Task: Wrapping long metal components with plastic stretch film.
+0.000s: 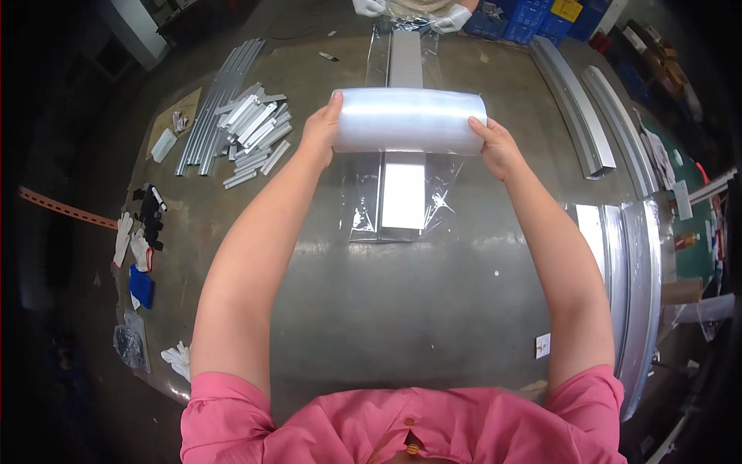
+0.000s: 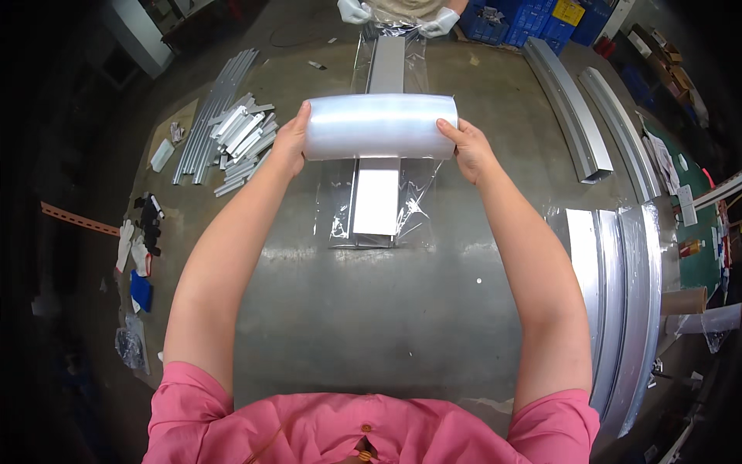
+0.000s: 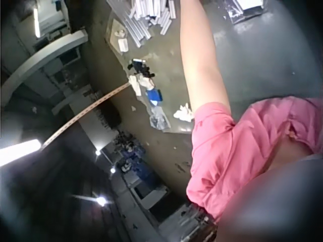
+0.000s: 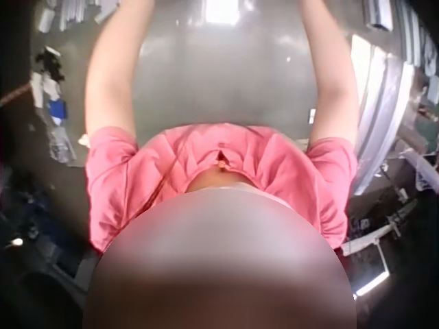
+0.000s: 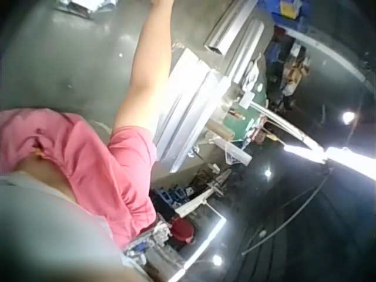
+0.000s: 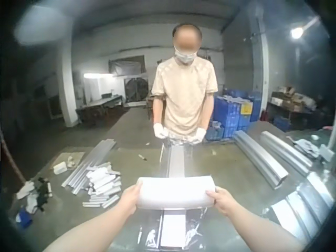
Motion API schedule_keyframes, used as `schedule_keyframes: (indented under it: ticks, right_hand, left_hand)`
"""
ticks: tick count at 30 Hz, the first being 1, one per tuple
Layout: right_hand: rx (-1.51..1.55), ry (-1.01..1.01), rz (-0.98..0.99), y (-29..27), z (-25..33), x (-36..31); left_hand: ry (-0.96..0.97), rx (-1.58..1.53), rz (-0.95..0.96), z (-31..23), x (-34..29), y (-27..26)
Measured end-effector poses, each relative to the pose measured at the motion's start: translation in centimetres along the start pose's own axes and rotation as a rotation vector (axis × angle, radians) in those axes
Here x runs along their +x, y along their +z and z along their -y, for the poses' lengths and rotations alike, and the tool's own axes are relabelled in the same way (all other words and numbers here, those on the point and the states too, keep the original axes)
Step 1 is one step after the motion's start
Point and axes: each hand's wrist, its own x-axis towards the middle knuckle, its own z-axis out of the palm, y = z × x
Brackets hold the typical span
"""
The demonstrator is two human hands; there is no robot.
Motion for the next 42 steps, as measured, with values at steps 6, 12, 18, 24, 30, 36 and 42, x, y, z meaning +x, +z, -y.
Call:
schedule_keyframes:
  ticks: [6,12,18,24,30,36,42]
  right_hand:
    - [0.01,-0.003,-0.041,0.0,-0.5,0.4]
    - [-0.02,-0.021,-0.042,-0.1,-0.6,0.4]
    - [-0.054,0.008,-0.039,-0.1,-0.3,0.6]
    - [-0.066,0.016,-0.035,-0.2,-0.1,1.4]
    - [-0.099,0.024,-0.07,0.0,0.1,2.3]
    - [-0.175,-0.002,-0.19,0.7,0.1,2.9]
    - [-0.166,0.061,-0.259,0.1,0.0,3.2]
  left_hand:
    - [-0.026,0.02,0.0,0.3,1.0,0.2]
    - [-0.018,0.033,0.037,0.4,1.1,-0.1]
    - [-0.012,0.05,0.043,0.2,1.3,-0.2]
    - [-0.036,0.063,0.023,-0.3,1.6,0.2]
    - [-0.027,0.008,-0.02,-0.1,2.3,0.4]
    - [0.089,0.002,-0.052,0.6,1.9,0.8]
    - [0.19,0.061,-0.045,0.2,1.0,1.3]
